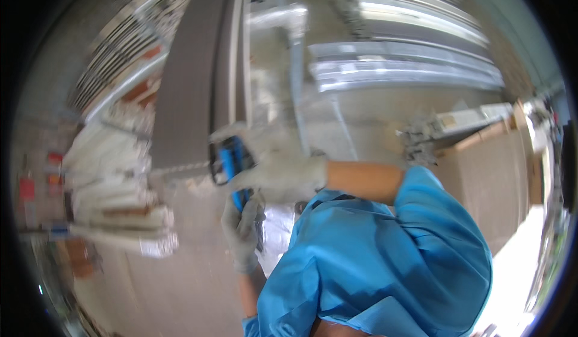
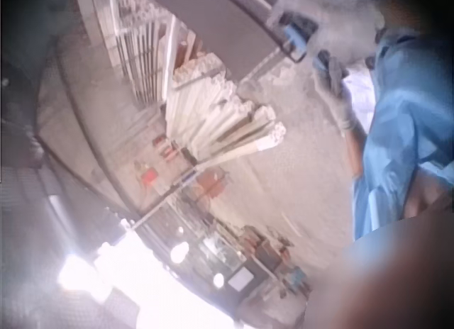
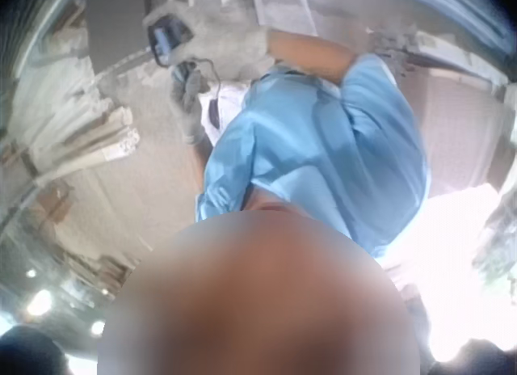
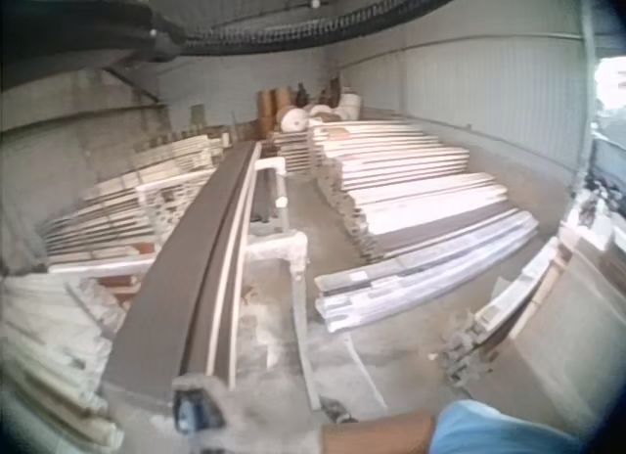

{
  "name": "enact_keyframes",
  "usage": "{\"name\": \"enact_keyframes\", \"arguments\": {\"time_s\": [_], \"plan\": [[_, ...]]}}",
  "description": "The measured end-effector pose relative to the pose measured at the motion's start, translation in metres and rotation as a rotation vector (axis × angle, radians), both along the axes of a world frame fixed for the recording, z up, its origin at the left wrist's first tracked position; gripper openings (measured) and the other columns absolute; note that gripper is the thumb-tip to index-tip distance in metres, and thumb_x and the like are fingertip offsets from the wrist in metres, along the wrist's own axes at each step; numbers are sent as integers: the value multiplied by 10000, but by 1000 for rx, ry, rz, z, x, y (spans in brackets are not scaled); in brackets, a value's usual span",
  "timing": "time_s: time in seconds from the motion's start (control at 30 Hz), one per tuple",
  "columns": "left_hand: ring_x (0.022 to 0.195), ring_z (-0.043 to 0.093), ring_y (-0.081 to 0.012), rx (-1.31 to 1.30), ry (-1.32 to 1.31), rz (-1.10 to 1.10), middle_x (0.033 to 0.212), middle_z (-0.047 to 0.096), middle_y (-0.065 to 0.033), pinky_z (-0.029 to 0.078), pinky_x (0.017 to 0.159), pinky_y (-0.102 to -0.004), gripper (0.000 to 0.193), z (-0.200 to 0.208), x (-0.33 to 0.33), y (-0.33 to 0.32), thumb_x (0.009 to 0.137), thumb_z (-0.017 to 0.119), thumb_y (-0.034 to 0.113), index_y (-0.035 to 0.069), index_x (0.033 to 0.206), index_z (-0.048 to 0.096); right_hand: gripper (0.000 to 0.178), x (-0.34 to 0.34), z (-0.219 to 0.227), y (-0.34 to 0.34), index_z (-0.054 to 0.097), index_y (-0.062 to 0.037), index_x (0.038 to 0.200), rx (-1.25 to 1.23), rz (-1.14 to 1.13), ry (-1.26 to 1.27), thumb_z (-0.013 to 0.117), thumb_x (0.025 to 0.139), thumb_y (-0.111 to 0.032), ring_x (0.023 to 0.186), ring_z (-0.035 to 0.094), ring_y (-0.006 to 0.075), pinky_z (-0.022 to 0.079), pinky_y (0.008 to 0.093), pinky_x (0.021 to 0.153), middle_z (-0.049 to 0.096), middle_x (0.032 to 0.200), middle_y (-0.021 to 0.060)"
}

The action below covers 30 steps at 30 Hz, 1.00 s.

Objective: The person handles long gray panels and thin metal strips in a workshop. They place a panel on a workbench, align metal strips along its edges, and use a blue utility knife to trim or adjust the strips. The person repeatedly picks up panels, positions them, and secures the strips before stacking the finished pieces.

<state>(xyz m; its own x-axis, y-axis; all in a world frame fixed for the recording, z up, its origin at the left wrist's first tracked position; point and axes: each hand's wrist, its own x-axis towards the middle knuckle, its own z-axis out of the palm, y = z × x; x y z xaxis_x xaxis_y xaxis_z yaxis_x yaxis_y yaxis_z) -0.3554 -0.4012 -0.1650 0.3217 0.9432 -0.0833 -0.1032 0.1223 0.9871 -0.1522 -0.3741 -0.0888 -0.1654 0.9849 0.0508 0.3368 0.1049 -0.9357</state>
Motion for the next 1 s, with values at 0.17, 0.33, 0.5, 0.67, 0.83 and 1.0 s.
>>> {"name": "enact_keyframes", "arguments": {"time_s": [0.17,0.33,0.5,0.67,0.83,1.0], "plan": [[581,532,-177,213,485,-101,684,563,-89,413,553,-346,184,11,-39,2,901,650,78,6,1068,678,339,45,-12,16,662,-149,1172,57,466,-490,652,852,-261,959,650,378,512,473,858,656,1021,164],[670,587,-124,437,717,-176,720,614,-41,486,632,-317,188,10,-36,4,904,681,154,36,1048,703,351,41,-46,-2,641,-57,1227,194,620,-553,638,932,-247,952,692,298,532,405,852,696,1075,168],[826,643,-180,229,570,144,948,694,-100,520,758,-337,310,-11,-41,12,891,713,155,21,1167,668,390,40,-71,-8,590,-27,1254,59,538,-152,613,981,-304,923,688,311,541,380,838,687,1095,159],[1088,629,-259,193,398,357,1239,655,-159,475,977,-368,492,-74,-56,43,910,728,201,11,1339,578,335,43,-74,-16,558,-22,1272,-264,328,-197,621,977,-165,841,719,271,554,349,765,678,921,178],[1045,597,-179,78,39,102,1155,657,-86,445,961,-321,367,-119,-51,36,1034,593,270,-9,1273,588,300,24,-96,-33,566,-20,1197,-207,205,-109,641,973,-205,786,728,275,561,373,734,684,908,174],[803,553,-82,-143,-31,75,884,636,-11,448,736,-253,269,-101,-69,7,1039,588,274,13,1080,642,296,15,-124,-31,579,-29,1185,34,191,-275,651,953,-198,823,722,319,543,414,725,707,945,175]]}}
